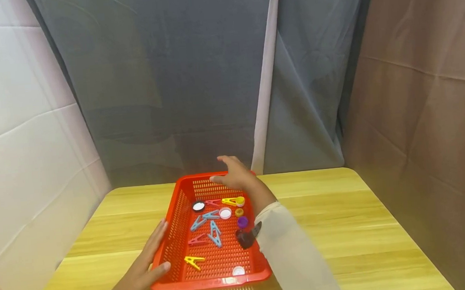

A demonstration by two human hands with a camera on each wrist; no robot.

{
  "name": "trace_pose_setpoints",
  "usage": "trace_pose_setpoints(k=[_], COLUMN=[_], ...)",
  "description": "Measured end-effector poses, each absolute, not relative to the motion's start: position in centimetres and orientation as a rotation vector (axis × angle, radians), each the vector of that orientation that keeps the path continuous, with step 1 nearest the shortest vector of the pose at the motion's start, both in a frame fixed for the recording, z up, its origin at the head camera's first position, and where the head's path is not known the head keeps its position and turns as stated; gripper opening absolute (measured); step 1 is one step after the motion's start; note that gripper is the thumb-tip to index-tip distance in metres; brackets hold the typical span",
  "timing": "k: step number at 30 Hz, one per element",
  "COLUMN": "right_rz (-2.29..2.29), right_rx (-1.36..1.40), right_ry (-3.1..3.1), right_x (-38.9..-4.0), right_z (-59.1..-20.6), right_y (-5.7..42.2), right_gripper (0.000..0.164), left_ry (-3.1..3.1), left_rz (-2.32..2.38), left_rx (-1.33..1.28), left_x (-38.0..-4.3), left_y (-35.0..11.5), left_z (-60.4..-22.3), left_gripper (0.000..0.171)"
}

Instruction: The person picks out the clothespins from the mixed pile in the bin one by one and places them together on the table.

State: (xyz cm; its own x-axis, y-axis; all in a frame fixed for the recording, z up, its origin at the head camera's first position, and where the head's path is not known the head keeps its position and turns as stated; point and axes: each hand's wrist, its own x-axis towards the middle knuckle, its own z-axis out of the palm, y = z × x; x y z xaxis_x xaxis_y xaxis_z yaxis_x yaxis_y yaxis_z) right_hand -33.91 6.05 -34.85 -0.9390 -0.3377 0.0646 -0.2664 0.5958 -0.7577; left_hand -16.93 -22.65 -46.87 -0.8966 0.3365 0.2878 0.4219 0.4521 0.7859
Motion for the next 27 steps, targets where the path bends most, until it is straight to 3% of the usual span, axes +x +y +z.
trace_pose_setpoints(k=[27], right_rz=[-1.081], right_rx=[-0.452], right_ry=[2.423], right_x=[-34.6], right_z=[-39.5], right_y=[2.6], right_gripper=[0.075], left_ry=[-2.629], left_rz=[-1.441], left_rx=[-0.658], left_x=[-16.6], left_y=[-23.2], left_z=[-47.0], left_gripper=[0.085])
